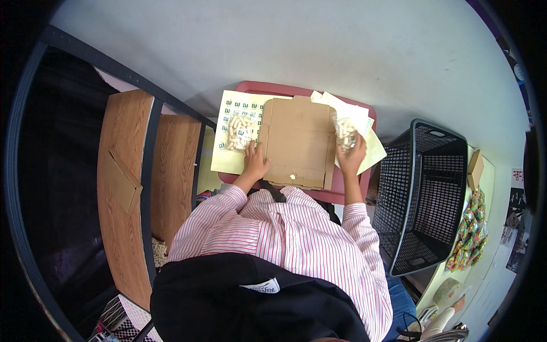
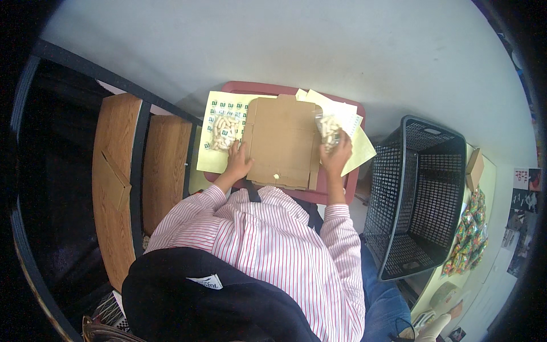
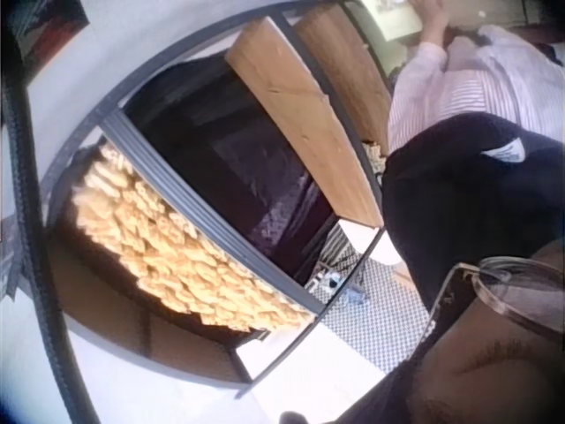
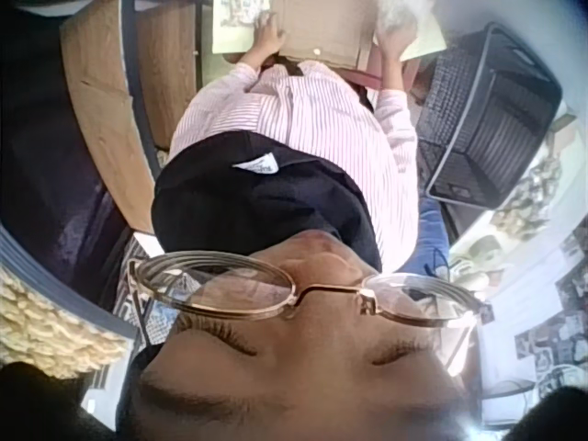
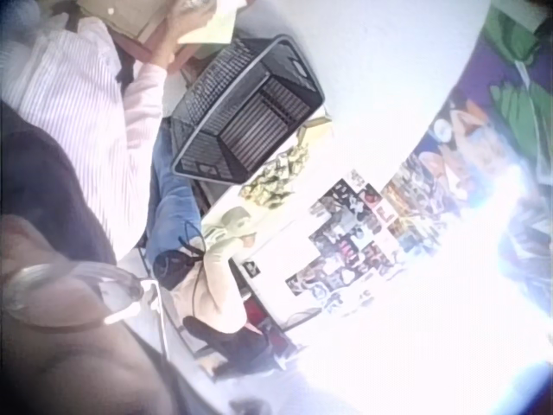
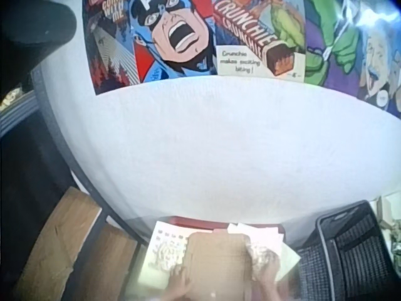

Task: The person places bags of snacks into a cardboard box, folds the lid shut, and places the completed box onto a wooden shelf.

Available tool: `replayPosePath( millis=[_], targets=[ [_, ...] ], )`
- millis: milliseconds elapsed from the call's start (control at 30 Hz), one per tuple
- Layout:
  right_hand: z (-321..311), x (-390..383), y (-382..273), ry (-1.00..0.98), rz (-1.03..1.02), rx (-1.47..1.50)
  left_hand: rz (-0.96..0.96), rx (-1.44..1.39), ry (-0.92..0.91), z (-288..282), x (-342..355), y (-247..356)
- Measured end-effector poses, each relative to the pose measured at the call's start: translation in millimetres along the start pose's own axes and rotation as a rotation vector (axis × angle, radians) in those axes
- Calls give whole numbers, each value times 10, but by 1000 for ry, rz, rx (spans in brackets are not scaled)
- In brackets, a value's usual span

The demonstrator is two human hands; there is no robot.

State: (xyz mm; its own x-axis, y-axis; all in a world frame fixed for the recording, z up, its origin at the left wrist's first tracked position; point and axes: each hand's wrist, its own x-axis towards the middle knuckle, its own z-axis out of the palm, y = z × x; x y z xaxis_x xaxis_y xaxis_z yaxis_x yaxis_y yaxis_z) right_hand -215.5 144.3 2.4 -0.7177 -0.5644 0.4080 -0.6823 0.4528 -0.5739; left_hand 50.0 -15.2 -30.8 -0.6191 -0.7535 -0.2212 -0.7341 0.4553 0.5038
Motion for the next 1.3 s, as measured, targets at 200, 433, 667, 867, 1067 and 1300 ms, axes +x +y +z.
replayPosePath(
  millis=[200,433,667,867,1067,1300],
  targets=[
    [169,-225,-609,-538,-482,79,-23,-35,49,51,-11,-17],
    [235,-251,-685,-691,-509,0,-140,-76,11,-1,16,-83],
    [516,-354,-632,-722,-562,-161,-70,-197,-136,21,106,-341],
    [519,-285,-567,-771,-605,-150,12,-269,-263,-122,83,-471],
    [448,-231,-598,-667,-593,-119,-54,-384,-224,-120,84,-402],
    [202,-455,-305,-72,145,57,-101,-453,-24,-55,55,-316]
  ],
)
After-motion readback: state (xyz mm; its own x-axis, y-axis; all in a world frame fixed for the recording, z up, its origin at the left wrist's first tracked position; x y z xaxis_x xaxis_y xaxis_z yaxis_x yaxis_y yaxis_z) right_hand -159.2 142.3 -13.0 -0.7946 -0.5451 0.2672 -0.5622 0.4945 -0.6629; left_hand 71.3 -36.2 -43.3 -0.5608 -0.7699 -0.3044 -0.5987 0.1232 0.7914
